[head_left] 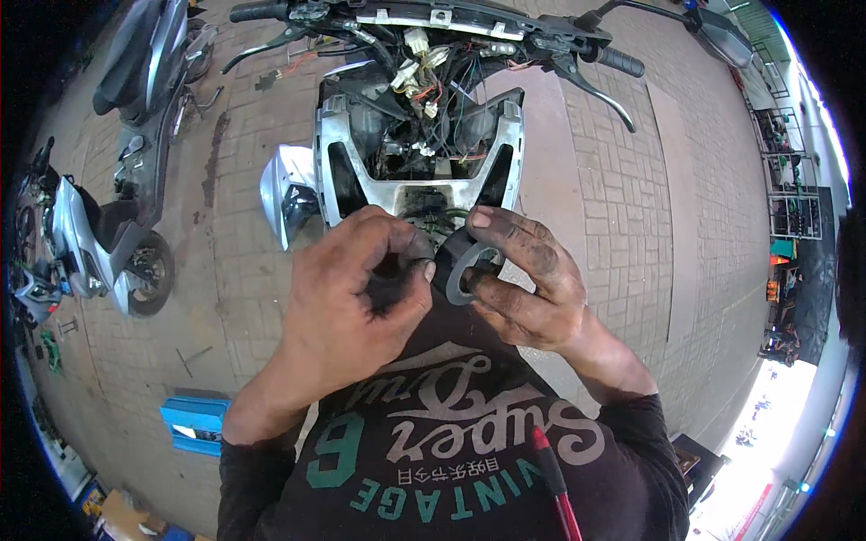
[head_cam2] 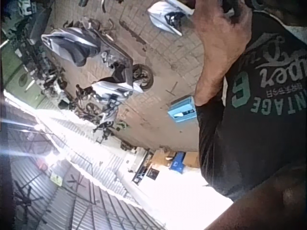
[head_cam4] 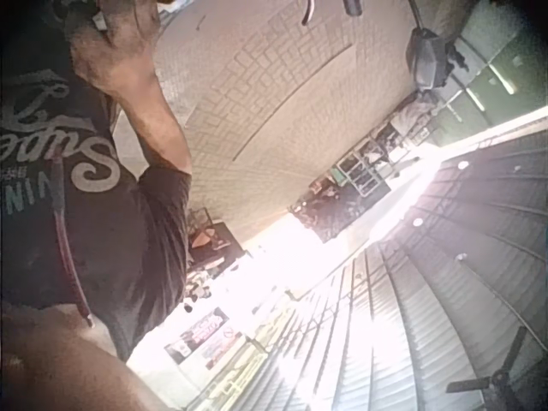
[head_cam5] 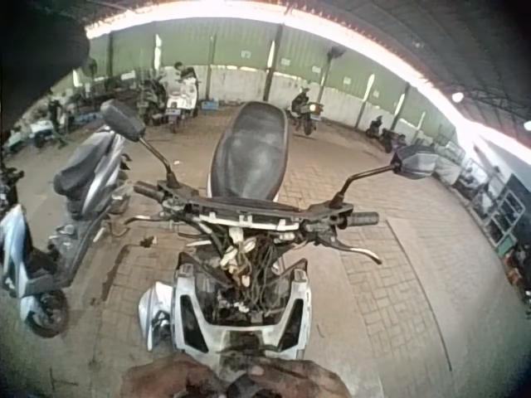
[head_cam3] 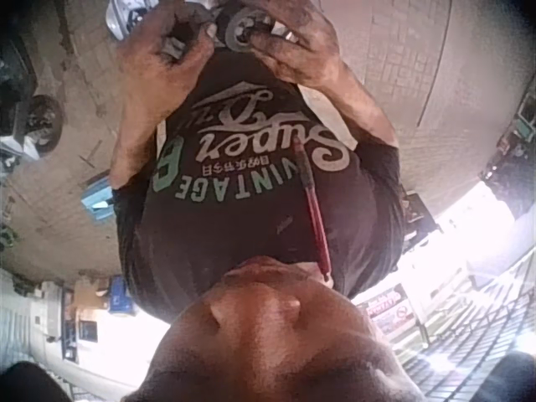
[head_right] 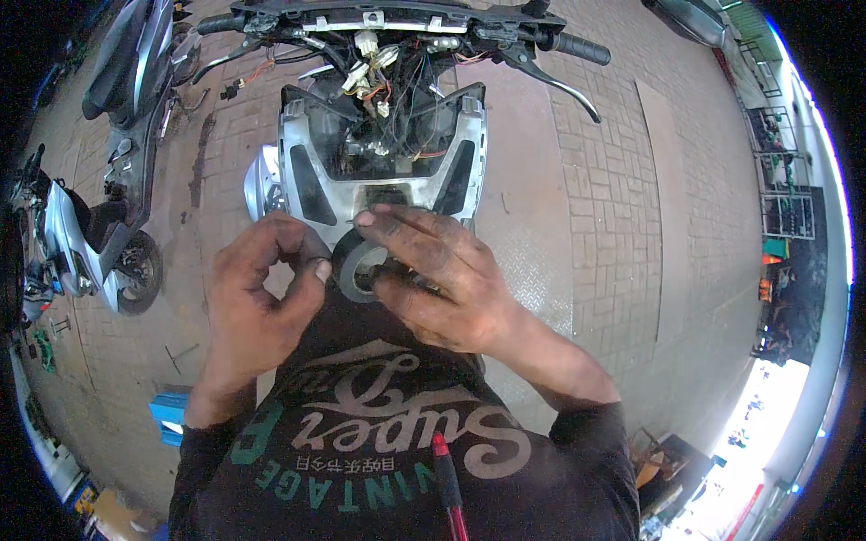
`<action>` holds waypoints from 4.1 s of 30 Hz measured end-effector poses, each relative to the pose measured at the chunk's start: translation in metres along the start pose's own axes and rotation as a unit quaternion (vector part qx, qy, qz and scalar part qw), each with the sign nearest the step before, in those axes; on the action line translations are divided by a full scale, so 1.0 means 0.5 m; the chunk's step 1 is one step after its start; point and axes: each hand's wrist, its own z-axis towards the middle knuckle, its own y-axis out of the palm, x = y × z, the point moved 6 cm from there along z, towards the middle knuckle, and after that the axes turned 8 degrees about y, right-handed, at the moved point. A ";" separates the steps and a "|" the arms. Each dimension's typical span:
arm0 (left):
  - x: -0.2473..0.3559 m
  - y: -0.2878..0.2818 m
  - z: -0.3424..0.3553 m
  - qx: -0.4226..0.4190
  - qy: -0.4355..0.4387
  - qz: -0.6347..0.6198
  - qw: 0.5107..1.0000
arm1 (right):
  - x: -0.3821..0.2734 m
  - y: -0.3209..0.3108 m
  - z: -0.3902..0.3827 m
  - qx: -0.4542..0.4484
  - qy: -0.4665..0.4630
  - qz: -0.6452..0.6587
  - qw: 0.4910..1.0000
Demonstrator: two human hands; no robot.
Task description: The person wraps black electrical tape around a bundle of wires on the front of a motorcycle and then uses their hands to secure a plastic electrical connector into its housing.
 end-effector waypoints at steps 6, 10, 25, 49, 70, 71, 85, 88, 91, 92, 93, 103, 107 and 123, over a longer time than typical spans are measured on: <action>0.004 0.006 -0.003 -0.006 0.049 -0.063 0.997 | 0.002 -0.007 0.007 -0.028 0.094 0.101 0.990; -0.027 0.006 -0.010 -0.020 0.006 -0.215 0.976 | 0.000 0.001 0.011 -0.046 0.108 0.138 0.984; -0.036 -0.002 -0.011 -0.032 -0.014 -0.408 0.912 | 0.001 -0.023 0.043 -0.073 0.172 0.041 0.981; -0.005 0.001 0.071 -0.282 0.164 0.114 0.938 | -0.047 -0.027 0.163 -0.223 0.070 -0.150 0.961; -0.186 0.074 -0.011 -0.171 -0.173 -0.424 0.872 | 0.306 0.323 -0.146 -0.144 0.216 -0.175 0.950; -0.186 0.081 -0.008 -0.167 -0.191 -0.435 0.864 | 0.314 0.306 -0.158 -0.112 0.238 -0.154 0.952; -0.186 0.184 0.052 -0.226 0.034 -0.021 0.973 | 0.234 0.157 -0.161 0.120 0.609 0.573 0.535; -0.235 0.230 0.083 -0.128 -0.059 0.146 0.979 | 0.260 0.158 -0.216 0.128 0.667 0.512 0.526; -0.260 0.265 0.132 -0.049 -0.088 0.259 0.961 | 0.294 0.145 -0.256 0.147 0.690 0.500 0.503; -0.277 0.278 0.141 -0.057 -0.108 0.271 0.955 | 0.314 0.148 -0.276 0.155 0.682 0.501 0.510; -0.291 0.291 0.147 -0.066 -0.128 0.282 0.949 | 0.327 0.143 -0.283 0.165 0.674 0.501 0.517; -0.344 0.275 0.117 0.039 -0.162 -0.007 0.986 | 0.370 0.133 -0.225 0.192 0.628 0.526 0.540; -0.342 0.246 0.100 0.106 -0.180 -0.124 0.970 | 0.386 0.175 -0.190 0.191 0.591 0.550 0.559; -0.316 0.201 0.086 0.081 -0.110 0.041 0.990 | 0.424 0.217 -0.112 0.078 0.560 0.349 0.748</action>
